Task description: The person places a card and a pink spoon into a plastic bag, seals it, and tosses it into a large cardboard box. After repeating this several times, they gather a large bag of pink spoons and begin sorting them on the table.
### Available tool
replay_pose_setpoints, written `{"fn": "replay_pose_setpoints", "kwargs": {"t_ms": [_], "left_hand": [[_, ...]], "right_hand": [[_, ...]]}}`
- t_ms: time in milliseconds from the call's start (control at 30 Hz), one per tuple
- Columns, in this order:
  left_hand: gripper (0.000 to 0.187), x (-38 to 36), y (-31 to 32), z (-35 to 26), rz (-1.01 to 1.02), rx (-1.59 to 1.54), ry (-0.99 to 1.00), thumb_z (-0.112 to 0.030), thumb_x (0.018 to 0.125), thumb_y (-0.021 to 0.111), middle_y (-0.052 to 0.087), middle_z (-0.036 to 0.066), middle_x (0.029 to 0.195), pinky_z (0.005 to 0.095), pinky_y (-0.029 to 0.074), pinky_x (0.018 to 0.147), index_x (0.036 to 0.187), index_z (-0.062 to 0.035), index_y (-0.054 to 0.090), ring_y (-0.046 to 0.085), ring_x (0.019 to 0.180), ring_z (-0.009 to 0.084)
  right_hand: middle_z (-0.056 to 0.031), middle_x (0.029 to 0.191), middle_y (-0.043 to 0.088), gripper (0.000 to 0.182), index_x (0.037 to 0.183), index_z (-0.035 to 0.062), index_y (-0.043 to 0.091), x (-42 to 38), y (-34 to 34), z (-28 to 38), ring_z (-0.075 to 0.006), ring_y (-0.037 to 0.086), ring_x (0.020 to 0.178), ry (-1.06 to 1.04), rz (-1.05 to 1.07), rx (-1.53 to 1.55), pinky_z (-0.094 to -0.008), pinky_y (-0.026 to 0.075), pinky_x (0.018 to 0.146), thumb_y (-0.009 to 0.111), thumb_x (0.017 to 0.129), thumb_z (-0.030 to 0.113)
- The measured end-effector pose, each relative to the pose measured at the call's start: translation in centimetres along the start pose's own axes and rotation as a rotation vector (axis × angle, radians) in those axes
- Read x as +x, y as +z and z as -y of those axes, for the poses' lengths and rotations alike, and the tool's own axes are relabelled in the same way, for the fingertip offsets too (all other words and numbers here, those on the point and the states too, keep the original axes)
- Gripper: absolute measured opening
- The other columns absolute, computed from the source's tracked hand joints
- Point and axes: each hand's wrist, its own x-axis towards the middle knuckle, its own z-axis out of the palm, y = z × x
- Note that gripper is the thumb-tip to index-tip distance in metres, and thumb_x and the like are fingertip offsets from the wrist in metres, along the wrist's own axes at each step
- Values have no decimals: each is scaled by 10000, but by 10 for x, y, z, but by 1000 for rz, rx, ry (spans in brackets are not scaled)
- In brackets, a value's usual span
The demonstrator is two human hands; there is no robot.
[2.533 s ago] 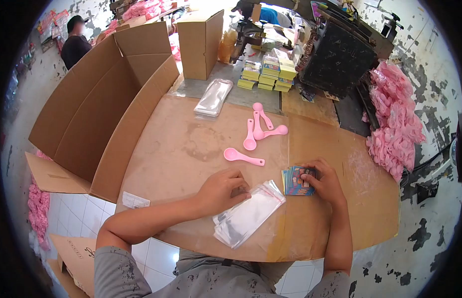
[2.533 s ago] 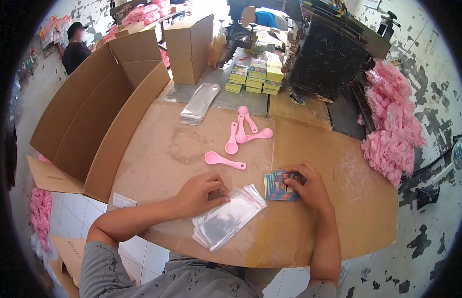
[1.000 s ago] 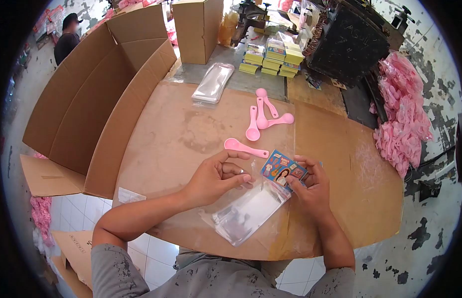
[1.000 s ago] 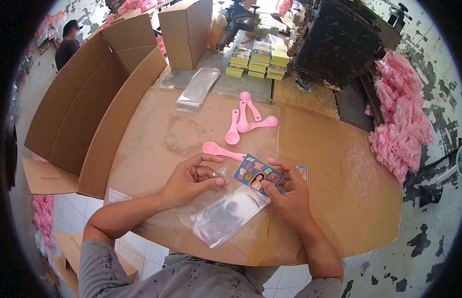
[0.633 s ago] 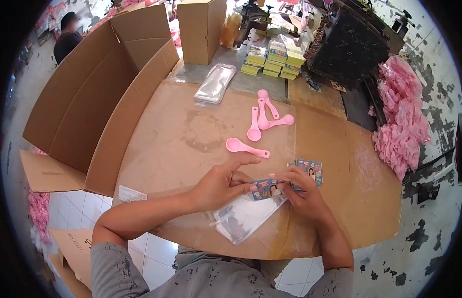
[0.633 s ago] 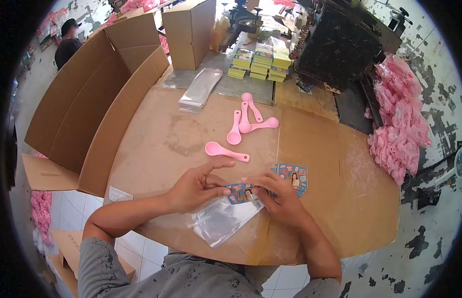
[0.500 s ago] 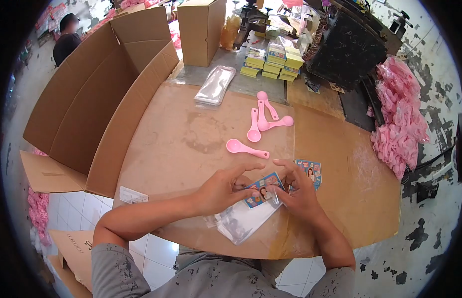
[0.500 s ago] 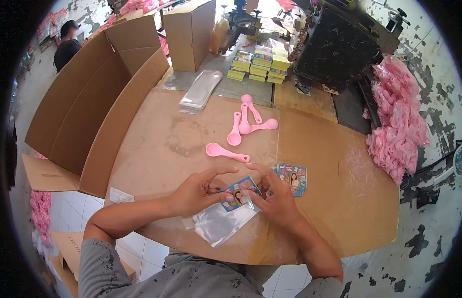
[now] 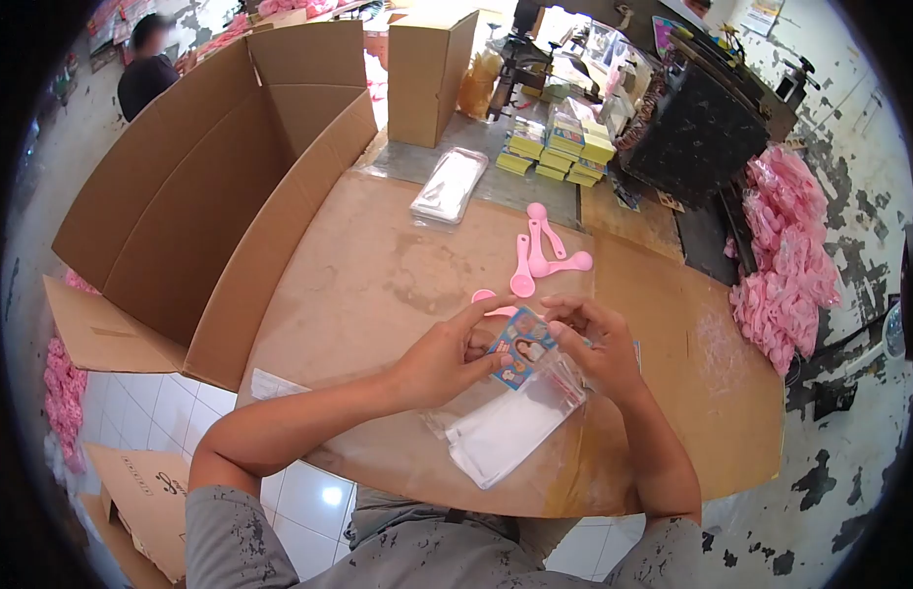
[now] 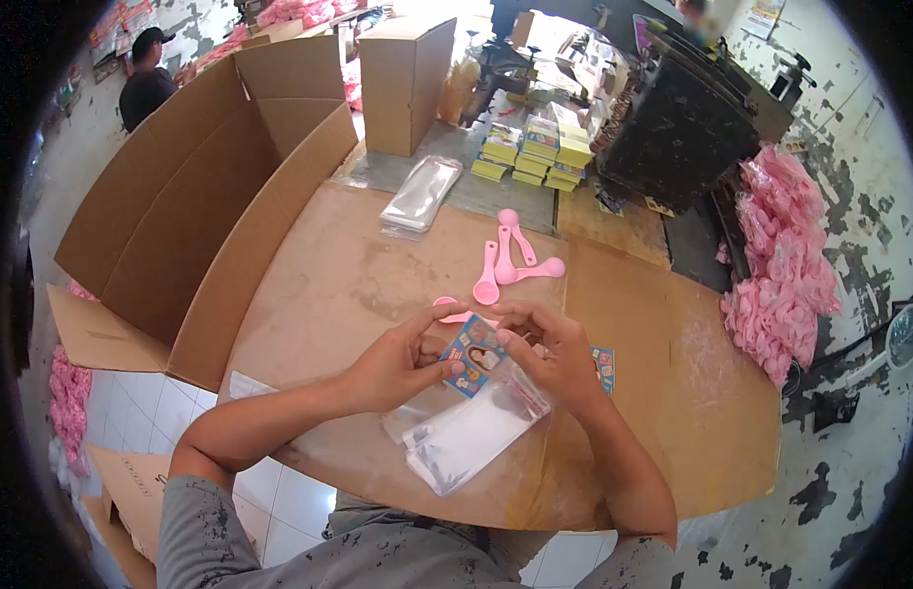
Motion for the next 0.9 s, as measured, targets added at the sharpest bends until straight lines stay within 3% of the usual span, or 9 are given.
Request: {"fn": "replay_pose_setpoints", "kwargs": {"t_ms": [133, 233, 333, 433, 533, 633, 733, 833, 900], "left_hand": [[685, -1, -2, -8, -22, -8, 19, -18, 1057, 632, 744, 155, 1237, 323, 601, 946, 1624, -27, 248, 717, 1113, 181], [629, 2, -2, -1, -20, -50, 28, -23, 1060, 630, 741, 155, 1248, 313, 588, 952, 1596, -11, 302, 711, 1139, 179], [540, 4, -1, 6, -23, -129, 153, -31, 1061, 629, 730, 152, 1284, 303, 583, 938, 1546, 6, 397, 698, 1176, 170], [498, 5, -1, 7, -49, -111, 151, -32, 1065, 623, 714, 148, 1317, 306, 575, 974, 1524, 23, 436, 687, 1195, 168], [486, 5, -4, 2, -52, -109, 76, -27, 1069, 616, 697, 143, 1339, 308, 568, 996, 1520, 43, 449, 681, 1194, 164], [476, 4, -8, -1, -34, -104, 39, -23, 1073, 610, 679, 144, 1356, 318, 559, 1023, 1519, 46, 458, 662, 1226, 164], [427, 5, -7, 3, -20, -136, 47, -31, 1076, 609, 700, 124, 1317, 315, 570, 1003, 1484, 44, 506, 674, 1196, 156], [387, 4, -9, 1, -26, -135, 19, -50, 1080, 612, 717, 109, 1281, 303, 579, 963, 1451, 34, 542, 684, 1158, 137], [366, 4, -12, 0, -38, -117, 4, -63, 1082, 615, 725, 101, 1261, 288, 581, 936, 1432, 28, 559, 685, 1133, 120]], "right_hand": [[-34, 964, 730, 276, 1265, -3, 705, 3, -4, -7, -63, 659, 864, -12, -33, -34, -240, 539, 750, 713, 990, 25], [-48, 1014, 727, 286, 1280, -11, 703, 0, -3, 1, -74, 652, 895, 98, -62, 74, -246, 529, 770, 714, 1000, 50], [-74, 1110, 699, 190, 1178, -34, 736, -1, 6, -5, -99, 651, 1007, -5, 42, -37, -278, 529, 868, 715, 1006, 44], [-85, 1135, 711, 303, 1292, -14, 691, 3, 1, -17, -94, 631, 1002, -43, 167, -75, -269, 521, 846, 723, 1014, 100], [-84, 1110, 726, 361, 1344, -19, 651, 8, -1, -19, -98, 652, 974, 25, 68, 233, -272, 534, 834, 727, 1002, 72], [-70, 1071, 735, 399, 1362, -44, 616, 5, 5, -10, -103, 675, 948, -19, 88, 110, -281, 548, 820, 734, 991, 42], [-113, 1183, 727, 372, 1337, -43, 595, 6, 9, -15, -125, 710, 1005, 52, 47, 179, -260, 555, 795, 713, 986, -18], [-92, 1146, 733, 248, 1243, -33, 667, 7, 16, -3, -126, 704, 963, 156, -62, 236, -269, 555, 800, 706, 1004, 22], [-68, 1109, 730, 171, 1160, -24, 709, 8, 18, -15, -125, 689, 932, 17, -21, -16, -281, 548, 793, 708, 1012, 61]]}}
